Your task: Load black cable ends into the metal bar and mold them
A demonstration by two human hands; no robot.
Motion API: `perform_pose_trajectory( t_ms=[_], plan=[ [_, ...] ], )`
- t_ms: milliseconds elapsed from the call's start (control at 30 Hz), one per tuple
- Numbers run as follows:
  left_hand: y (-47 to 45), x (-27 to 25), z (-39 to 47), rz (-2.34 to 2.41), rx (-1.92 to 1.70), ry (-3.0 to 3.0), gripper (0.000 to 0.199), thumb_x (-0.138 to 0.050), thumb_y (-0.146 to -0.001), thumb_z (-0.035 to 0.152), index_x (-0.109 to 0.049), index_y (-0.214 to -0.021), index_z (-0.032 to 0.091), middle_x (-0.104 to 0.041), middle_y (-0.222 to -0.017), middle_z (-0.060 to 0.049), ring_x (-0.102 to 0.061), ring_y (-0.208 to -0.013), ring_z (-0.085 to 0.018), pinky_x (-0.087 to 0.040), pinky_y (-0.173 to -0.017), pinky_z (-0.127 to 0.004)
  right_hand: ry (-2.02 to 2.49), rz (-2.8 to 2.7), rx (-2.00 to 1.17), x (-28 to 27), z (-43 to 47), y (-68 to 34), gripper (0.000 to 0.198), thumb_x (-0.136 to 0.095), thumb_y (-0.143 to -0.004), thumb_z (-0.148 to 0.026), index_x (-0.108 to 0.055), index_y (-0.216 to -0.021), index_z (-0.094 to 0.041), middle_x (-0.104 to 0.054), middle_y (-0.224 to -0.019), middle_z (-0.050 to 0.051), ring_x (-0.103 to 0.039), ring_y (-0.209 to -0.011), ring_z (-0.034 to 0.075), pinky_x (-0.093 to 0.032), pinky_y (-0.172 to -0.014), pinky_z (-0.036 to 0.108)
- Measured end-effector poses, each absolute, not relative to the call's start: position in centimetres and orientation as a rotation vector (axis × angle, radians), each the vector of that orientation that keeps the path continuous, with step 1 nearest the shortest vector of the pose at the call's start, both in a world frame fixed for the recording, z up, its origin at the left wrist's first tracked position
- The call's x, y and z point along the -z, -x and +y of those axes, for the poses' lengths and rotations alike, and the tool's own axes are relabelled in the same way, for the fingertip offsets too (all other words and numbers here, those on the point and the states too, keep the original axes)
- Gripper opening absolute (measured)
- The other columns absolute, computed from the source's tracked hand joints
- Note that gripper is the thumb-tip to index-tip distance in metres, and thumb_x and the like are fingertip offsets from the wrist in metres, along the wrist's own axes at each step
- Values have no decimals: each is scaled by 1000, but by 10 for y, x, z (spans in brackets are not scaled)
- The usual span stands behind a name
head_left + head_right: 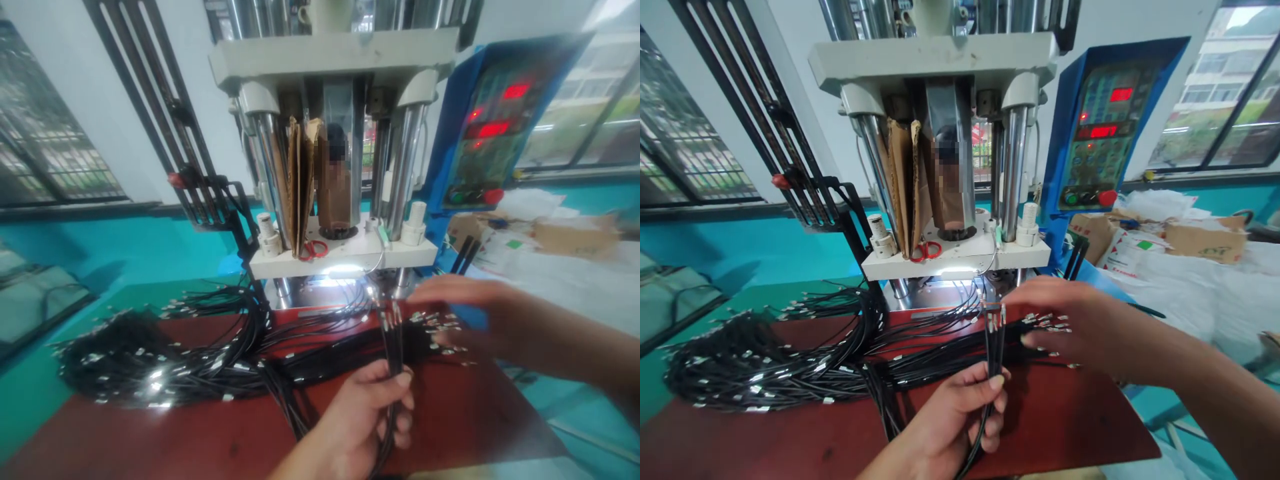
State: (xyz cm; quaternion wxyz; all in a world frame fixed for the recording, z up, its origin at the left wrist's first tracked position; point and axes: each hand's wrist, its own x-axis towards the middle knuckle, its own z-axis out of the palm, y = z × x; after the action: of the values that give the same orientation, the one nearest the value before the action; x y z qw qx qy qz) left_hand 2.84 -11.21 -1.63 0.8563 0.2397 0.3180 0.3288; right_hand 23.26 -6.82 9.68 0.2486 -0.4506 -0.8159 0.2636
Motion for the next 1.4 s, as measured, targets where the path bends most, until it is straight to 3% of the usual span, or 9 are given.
perform_pose_trajectory(
  t_ms=[100, 200, 400, 500, 667, 833, 1033, 1200, 1400],
  plan=[
    [-19, 25, -122, 693, -765, -501, 33, -79, -68, 34, -61, -90, 17, -62, -71, -4, -54, -47, -10, -40, -42, -21, 1468, -1729, -781, -67, -69, -244, 33, -62, -83, -50, -65, -107, -29, -70, -91, 5, -63, -81, 27, -49, -71, 39],
    [-21, 31, -127, 711, -808, -546, 37, -81, -66, 34, -62, -92, 15, -67, -82, -8, -62, -53, -13, -48, -48, -23, 1405, -1560, -1090, -28, -71, -229, 42, -59, -86, -50, -57, -119, -24, -68, -89, 6, -62, -81, 25, -49, -69, 36],
    [-30, 44, -122, 828, -825, -537, 51, -91, -48, 38, -67, -85, 12, -68, -79, -11, -67, -58, -20, -54, -53, -31, 1009, -1297, -1578, 0, -74, -203, 34, -65, -86, -41, -61, -115, -24, -64, -92, 3, -51, -64, 12, -36, -52, 25],
    [-31, 43, -122, 846, -838, -577, 49, -91, -49, 38, -70, -85, 12, -68, -79, -11, -68, -59, -20, -55, -56, -31, 972, -1327, -1563, -7, -73, -207, 34, -73, -81, -33, -63, -112, -24, -65, -94, 2, -55, -73, 13, -38, -57, 24],
    [-33, 30, -126, 798, -901, -651, 43, -88, -56, 36, -73, -89, 14, -66, -77, -8, -67, -60, -17, -53, -59, -29, 894, -1323, -1498, -18, -72, -209, 35, -76, -78, -28, -65, -111, -23, -65, -96, 2, -58, -90, 16, -43, -81, 29],
    [-36, 17, -127, 811, -971, -667, 41, -85, -61, 37, -72, -94, 16, -63, -73, -4, -66, -63, -18, -52, -63, -32, 821, -1081, -1588, -14, -73, -195, 40, -78, -76, -23, -64, -113, -24, -62, -88, 0, -59, -82, 15, -45, -74, 28],
    [-35, 9, -124, 804, -1060, -750, 34, -77, -74, 32, -69, -102, 13, -60, -70, -1, -54, -65, -9, -42, -65, -21, 758, -695, -1647, -1, -74, -180, 15, -73, -81, -25, -70, -92, -15, -54, -72, -1, -47, -62, 7, -38, -56, 20],
    [-31, 4, -122, 805, -1062, -927, 26, -64, -86, 34, -63, -102, 14, -60, -70, -1, -52, -63, -11, -42, -65, -25, 782, -791, -1561, -6, -78, -175, 19, -66, -87, -32, -69, -93, -15, -50, -72, -1, -43, -61, 8, -36, -54, 21],
    [-28, 9, -116, 749, -1000, -924, 24, -65, -86, 31, -62, -101, 13, -59, -79, -3, -54, -65, -11, -44, -63, -26, 875, -951, -1512, -8, -79, -178, 19, -69, -85, -35, -64, -91, -17, -44, -57, -6, -37, -53, 7, -30, -51, 21]
  ],
)
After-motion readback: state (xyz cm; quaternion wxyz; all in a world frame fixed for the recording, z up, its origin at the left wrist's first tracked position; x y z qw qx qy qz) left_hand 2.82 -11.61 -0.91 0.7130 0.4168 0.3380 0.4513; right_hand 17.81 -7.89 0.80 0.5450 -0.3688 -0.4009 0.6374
